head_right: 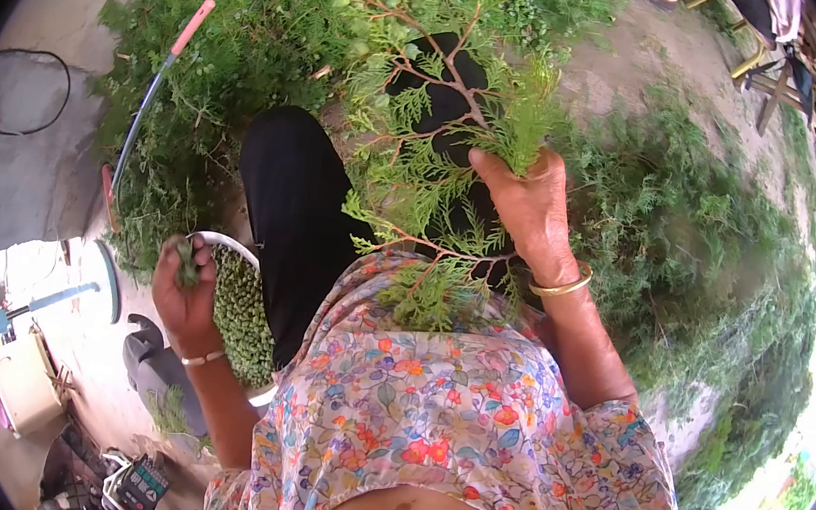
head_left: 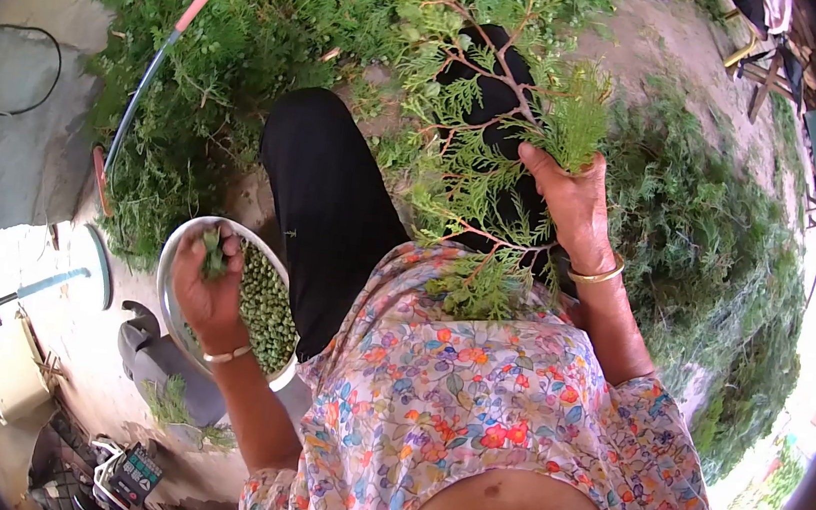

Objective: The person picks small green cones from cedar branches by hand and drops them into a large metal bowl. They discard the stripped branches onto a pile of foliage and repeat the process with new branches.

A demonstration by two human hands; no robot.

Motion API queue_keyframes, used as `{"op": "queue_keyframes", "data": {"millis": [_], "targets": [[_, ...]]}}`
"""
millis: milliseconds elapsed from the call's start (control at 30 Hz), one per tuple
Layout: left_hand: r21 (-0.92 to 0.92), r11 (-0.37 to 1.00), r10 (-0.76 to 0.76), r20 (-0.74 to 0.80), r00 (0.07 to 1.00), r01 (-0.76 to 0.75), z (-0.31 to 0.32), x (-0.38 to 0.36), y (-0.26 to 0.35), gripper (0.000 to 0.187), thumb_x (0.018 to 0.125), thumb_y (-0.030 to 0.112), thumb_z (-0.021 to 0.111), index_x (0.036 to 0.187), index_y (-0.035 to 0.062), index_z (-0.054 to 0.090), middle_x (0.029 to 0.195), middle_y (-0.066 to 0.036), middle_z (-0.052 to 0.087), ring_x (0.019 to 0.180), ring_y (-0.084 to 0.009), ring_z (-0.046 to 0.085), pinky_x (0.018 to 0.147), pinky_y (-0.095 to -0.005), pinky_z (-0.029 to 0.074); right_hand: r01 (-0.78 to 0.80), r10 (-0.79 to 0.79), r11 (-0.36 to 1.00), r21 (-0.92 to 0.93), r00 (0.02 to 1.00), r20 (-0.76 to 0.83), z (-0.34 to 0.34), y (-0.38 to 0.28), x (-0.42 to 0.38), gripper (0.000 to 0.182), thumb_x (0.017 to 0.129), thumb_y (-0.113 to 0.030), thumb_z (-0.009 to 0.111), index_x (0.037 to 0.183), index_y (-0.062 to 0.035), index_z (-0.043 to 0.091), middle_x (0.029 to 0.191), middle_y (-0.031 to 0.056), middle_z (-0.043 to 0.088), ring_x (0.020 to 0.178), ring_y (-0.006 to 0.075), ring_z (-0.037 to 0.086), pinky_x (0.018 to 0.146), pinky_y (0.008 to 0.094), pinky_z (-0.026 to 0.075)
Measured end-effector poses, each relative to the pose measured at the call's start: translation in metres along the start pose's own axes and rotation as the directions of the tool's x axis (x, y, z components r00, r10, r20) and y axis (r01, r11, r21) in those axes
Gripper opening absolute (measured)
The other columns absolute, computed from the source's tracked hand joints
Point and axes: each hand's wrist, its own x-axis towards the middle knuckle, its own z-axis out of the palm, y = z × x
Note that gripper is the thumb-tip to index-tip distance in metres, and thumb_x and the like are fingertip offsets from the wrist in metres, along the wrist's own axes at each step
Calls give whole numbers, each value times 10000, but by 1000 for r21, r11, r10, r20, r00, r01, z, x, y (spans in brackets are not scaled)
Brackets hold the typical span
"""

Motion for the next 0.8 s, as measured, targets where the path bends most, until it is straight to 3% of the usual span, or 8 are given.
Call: {"op": "queue_keyframes", "data": {"millis": [67, 133, 167, 233, 367, 433, 700, 800], "targets": [[246, 967, 119, -190, 975, -70, -57, -21, 7, 267, 843, 122, 562, 1059, -30, 522, 925, -186, 584, 785, -262, 576, 677, -341, 491, -68, 68, 998, -1, 998, 0, -1, 2, 1, 164, 792, -118, 707, 879, -3, 629, 760, -12, 608, 674, 60, 480, 612, 241, 410], [969, 128, 210, -235, 949, 212, -94, -40, 16, 519, 752, 158, 658, 1194, -55, 491, 1116, -230, 571, 946, -355, 575, 856, -402, 459, -30, 30, 999, 23, 1000, -4, 3, 4, 2, 160, 793, -115, 706, 880, -5, 628, 771, -8, 614, 674, 60, 484, 614, 240, 413], [846, -447, 308, -161, 938, 292, -94, -52, 11, 578, 709, 186, 705, 1193, -60, 506, 1101, -260, 574, 1016, -390, 554, 900, -411, 432, 5, -4, 999, 43, 1000, -20, 3, 6, 1, 156, 794, -113, 706, 880, -8, 628, 782, -4, 621, 674, 59, 488, 617, 239, 417], [556, -703, 428, -168, 888, 444, -82, -63, 6, 547, 720, 176, 705, 1180, -58, 522, 1099, -284, 567, 1032, -395, 545, 923, -416, 410, -22, 22, 1000, 12, 1000, -13, 3, 11, 3, 132, 799, -105, 701, 867, -21, 626, 806, 1, 635, 694, 66, 508, 638, 242, 430], [952, -189, 511, -114, 852, 241, -85, -46, 3, 477, 742, 145, 696, 1146, -60, 546, 1053, -236, 595, 964, -331, 590, 839, -391, 469, 24, -24, 997, 79, 1000, 1, 3, 6, 0, 119, 810, -98, 683, 877, -22, 621, 837, 6, 645, 738, 78, 531, 671, 255, 439], [921, 390, 421, -198, 885, 20, -8, -22, -3, 336, 775, 90, 671, 1066, -60, 596, 955, -164, 626, 828, -224, 628, 692, -309, 515, 25, -25, 998, 61, 1000, 9, 2, 7, -2, 120, 814, -99, 676, 884, -21, 619, 848, 8, 646, 750, 80, 534, 680, 259, 441], [785, 445, 32, 467, 884, -431, 128, 58, -87, 141, 814, 93, 661, 880, -32, 669, 636, -18, 595, 538, -67, 531, 476, -211, 433, 43, -45, 991, -124, 999, -17, -8, 5, -15, 144, 807, -105, 648, 876, 19, 624, 759, 42, 648, 685, 105, 537, 659, 289, 449], [793, 491, 24, 403, 915, -362, 153, 68, -117, 299, 795, 154, 700, 595, 12, 530, 503, 49, 388, 478, -30, 323, 419, -239, 251, 34, -37, 986, -162, 999, -11, -11, 5, -17, 145, 807, -107, 647, 873, 20, 624, 747, 56, 649, 669, 116, 543, 649, 297, 454]]}}
